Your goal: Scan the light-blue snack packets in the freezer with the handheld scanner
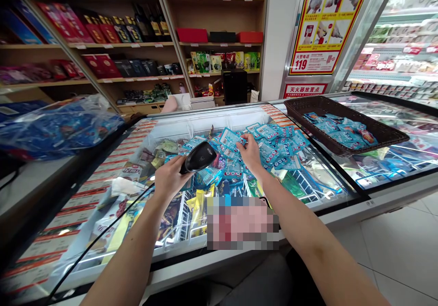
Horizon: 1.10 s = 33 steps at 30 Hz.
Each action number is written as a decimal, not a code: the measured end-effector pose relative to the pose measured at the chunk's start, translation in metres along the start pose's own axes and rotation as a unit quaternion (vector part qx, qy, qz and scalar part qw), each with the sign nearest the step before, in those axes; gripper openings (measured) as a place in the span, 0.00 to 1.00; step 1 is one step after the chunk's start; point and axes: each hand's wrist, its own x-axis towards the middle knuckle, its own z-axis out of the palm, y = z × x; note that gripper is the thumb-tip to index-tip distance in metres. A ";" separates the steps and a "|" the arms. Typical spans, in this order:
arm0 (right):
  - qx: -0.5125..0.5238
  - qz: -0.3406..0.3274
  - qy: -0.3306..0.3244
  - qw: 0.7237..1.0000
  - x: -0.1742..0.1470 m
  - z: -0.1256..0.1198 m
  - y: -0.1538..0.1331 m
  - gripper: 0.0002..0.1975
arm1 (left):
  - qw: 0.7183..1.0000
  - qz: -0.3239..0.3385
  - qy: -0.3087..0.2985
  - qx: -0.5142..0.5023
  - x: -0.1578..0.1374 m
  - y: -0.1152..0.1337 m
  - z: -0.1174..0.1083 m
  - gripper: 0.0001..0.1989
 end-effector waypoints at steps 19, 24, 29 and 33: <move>-0.130 -0.086 -0.029 0.987 -0.005 -0.007 -0.016 0.18 | 0.998 -0.038 0.054 -0.001 -0.003 -0.006 -0.003 0.15; -0.211 -0.090 -0.032 0.973 -0.006 -0.009 -0.014 0.18 | 0.995 -0.081 0.062 0.001 -0.003 -0.006 -0.011 0.15; -0.303 -0.131 -0.036 0.943 -0.008 -0.016 -0.018 0.15 | 0.995 -0.082 0.049 0.010 -0.002 -0.009 -0.021 0.17; -0.339 -0.169 -0.091 0.921 -0.010 -0.016 -0.023 0.12 | 0.995 -0.073 0.058 0.027 -0.011 -0.023 -0.024 0.18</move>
